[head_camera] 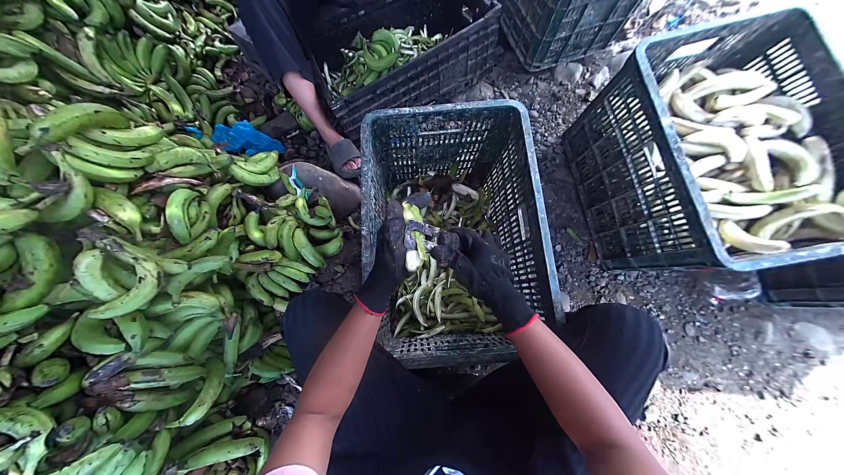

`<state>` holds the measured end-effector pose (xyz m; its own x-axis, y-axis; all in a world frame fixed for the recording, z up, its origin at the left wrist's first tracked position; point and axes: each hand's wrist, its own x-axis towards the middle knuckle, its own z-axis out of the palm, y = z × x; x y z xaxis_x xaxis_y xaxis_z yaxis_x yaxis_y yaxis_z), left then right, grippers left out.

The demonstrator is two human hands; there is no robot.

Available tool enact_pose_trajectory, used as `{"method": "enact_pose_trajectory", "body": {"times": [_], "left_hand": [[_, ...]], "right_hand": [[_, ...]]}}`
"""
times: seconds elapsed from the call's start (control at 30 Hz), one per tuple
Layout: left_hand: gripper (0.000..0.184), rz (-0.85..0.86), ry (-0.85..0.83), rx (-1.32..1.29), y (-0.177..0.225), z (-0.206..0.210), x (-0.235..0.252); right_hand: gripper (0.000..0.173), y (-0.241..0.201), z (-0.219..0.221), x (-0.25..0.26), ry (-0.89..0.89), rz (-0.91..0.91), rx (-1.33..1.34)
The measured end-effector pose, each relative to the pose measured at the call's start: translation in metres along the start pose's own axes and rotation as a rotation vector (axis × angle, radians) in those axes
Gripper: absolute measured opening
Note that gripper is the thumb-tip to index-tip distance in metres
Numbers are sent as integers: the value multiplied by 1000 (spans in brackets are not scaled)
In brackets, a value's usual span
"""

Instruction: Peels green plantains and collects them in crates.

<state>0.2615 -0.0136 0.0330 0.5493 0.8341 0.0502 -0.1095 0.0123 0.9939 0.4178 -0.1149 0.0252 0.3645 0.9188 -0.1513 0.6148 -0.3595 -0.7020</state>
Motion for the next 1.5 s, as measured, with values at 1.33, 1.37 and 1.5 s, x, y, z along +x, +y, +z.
{"method": "enact_pose_trajectory", "body": {"times": [1.33,1.37,1.5], "left_hand": [[56,419,861,175,-9,13,19],[57,429,845,167,-10,13,18],[58,313,601,84,-14,18,12]], "right_hand": [[89,-7,18,-1,94,-129,-137],[87,-7,18,-1,89,-115,-128],[79,-6,11,6,73,-36,-71]]}}
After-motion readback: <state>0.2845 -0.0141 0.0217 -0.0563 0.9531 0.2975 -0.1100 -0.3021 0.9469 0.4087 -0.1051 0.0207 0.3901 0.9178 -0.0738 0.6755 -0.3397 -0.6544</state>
